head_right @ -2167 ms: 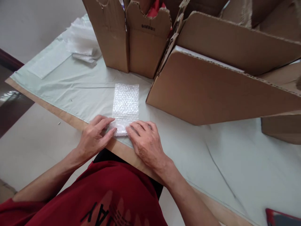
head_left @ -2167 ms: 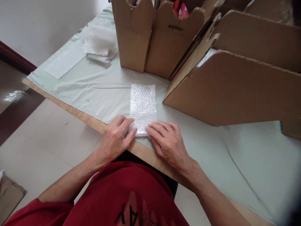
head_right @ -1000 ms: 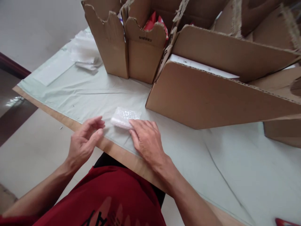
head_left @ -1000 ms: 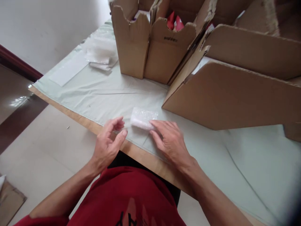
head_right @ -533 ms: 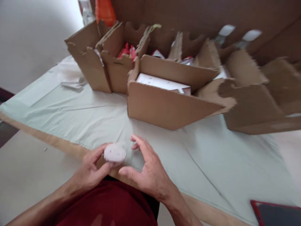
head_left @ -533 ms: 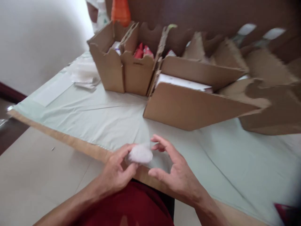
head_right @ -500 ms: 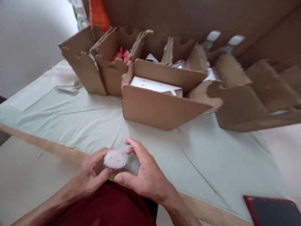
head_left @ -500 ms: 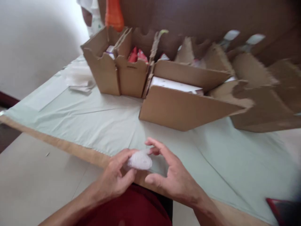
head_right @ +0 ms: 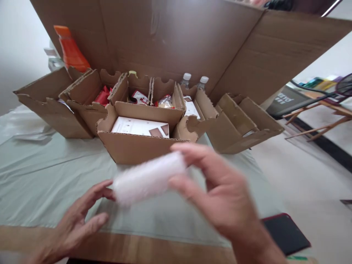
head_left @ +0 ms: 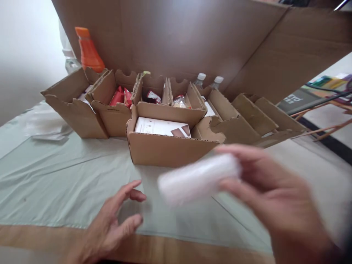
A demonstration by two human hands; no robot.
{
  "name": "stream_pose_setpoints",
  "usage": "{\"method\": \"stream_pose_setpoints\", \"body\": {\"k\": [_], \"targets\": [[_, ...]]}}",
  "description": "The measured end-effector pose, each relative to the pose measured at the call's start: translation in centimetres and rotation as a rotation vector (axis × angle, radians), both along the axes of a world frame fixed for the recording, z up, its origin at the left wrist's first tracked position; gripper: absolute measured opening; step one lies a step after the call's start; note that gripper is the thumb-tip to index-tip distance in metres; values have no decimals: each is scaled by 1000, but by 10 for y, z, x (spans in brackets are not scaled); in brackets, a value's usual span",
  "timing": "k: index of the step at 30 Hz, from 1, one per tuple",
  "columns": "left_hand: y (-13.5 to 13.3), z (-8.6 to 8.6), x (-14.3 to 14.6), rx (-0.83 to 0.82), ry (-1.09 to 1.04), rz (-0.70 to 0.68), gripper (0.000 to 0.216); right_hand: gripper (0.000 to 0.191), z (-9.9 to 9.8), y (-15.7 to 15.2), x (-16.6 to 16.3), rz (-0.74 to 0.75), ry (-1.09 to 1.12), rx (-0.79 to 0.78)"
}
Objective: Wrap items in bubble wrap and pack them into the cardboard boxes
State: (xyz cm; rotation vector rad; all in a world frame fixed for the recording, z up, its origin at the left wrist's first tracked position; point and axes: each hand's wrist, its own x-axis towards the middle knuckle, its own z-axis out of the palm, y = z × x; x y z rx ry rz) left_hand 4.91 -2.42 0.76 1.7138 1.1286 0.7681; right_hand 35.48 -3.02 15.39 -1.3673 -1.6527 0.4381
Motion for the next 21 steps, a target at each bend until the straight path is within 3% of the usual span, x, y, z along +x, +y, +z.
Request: {"method": "stream_pose_setpoints", "body": {"k": [2,4,9,11,13,17,21], "targets": [[16,-7,4,1,-44,26,51,38,18,26,20,-186,129,145],[27,-12,9,12,-62,30,40,40,29,53,35,-317,70,184],[30,-15,13,126,-37,-15,27,52,43,85,36,-580,-878,-66],[27,-16,13,167,-38,-28,25,39,48,88,21,-554,-1174,-150],[26,-17,14,195,-20,-35,24,24,52,94,5,-468,-1322,-244],[25,-19,14,260,11,-39,22,16,52,118,-7,-336,-1247,-451],[26,-19,14,322,18,-59,22,24,45,140,-2,-117,-1196,-563]]}}
